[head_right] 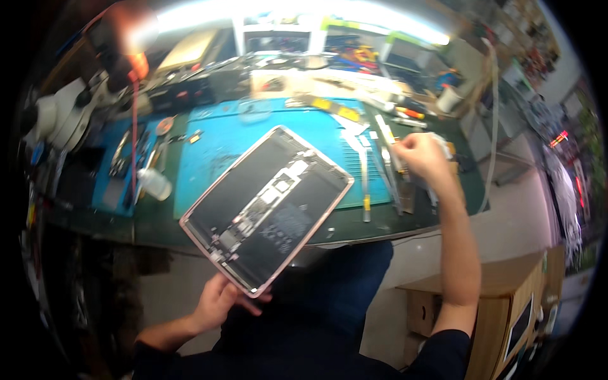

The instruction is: The person is repairing a tablet by applying a liquid from a small bottle onto the internal components and using a plastic card to spread it. They also use a metal tool to adjust parts inside the device.

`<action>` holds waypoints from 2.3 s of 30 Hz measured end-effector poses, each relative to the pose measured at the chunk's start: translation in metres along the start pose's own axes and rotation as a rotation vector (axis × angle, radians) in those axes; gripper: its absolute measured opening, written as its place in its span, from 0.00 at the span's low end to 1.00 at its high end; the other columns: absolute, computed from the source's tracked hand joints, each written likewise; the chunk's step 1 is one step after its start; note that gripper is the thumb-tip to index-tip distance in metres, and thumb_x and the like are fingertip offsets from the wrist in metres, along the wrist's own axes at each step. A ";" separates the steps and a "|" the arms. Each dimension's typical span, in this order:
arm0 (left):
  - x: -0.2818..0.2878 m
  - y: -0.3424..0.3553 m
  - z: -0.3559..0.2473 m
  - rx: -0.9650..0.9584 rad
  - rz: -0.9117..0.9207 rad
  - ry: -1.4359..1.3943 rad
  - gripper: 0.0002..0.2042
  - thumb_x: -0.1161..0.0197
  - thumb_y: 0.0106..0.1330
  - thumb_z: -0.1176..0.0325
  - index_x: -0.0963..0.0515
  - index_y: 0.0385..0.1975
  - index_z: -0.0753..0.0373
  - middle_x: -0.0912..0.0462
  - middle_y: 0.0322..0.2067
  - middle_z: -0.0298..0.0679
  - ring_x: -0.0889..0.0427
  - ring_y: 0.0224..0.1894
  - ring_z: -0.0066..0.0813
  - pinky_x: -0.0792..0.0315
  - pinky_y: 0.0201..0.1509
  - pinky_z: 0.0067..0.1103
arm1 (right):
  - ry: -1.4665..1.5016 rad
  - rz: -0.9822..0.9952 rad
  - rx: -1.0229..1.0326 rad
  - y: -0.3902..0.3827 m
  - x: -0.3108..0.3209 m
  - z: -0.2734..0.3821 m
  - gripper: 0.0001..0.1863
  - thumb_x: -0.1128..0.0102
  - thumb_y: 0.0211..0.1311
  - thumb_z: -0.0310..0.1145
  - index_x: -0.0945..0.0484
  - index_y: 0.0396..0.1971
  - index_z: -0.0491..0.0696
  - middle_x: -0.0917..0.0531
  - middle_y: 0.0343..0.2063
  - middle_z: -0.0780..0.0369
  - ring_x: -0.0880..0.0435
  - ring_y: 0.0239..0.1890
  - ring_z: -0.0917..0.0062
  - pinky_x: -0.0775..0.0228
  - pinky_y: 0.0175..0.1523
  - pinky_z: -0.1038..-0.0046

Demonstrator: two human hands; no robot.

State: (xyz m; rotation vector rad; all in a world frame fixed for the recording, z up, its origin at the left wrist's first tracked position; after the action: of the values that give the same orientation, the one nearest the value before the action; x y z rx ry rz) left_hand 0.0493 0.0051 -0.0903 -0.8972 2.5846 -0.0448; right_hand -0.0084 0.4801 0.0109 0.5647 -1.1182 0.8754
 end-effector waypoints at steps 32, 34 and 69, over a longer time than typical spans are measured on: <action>0.031 0.014 -0.030 0.280 -0.033 -0.339 0.17 0.50 0.89 0.57 0.25 0.52 0.67 0.14 0.40 0.40 0.14 0.33 0.24 0.19 0.38 0.20 | 0.659 -0.612 0.457 -0.072 0.071 0.098 0.25 0.48 0.85 0.31 0.36 0.76 0.49 0.10 0.38 0.60 0.18 0.31 0.87 0.30 0.34 0.84; 0.033 0.015 -0.026 0.255 -0.156 -0.558 0.20 0.49 0.88 0.57 0.22 0.55 0.71 0.12 0.48 0.47 0.09 0.47 0.35 0.14 0.52 0.26 | 0.679 -0.548 0.508 -0.088 0.061 0.128 0.25 0.47 0.85 0.31 0.36 0.76 0.48 0.09 0.39 0.60 0.18 0.31 0.88 0.30 0.33 0.85; 0.060 0.057 -0.154 -0.649 -0.410 1.219 0.16 0.35 0.66 0.82 0.16 0.54 0.64 0.15 0.45 0.39 0.15 0.44 0.42 0.21 0.44 0.33 | 0.734 -0.084 1.242 -0.133 -0.059 0.324 0.23 0.33 0.63 0.18 0.19 0.59 0.45 0.13 0.34 0.57 0.10 0.36 0.64 0.16 0.41 0.66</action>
State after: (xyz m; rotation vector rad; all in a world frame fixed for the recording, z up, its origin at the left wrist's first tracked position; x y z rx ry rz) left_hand -0.0858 -0.0011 0.0203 -2.1595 3.4859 0.2126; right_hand -0.0792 0.1380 0.0752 1.1406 0.2285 1.5021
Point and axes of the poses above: each hand's wrist, its own y-axis towards the middle knuckle, its own x-axis out of the back of the hand, z = x × y, the point moved 9 cm from there along y, towards the middle knuckle
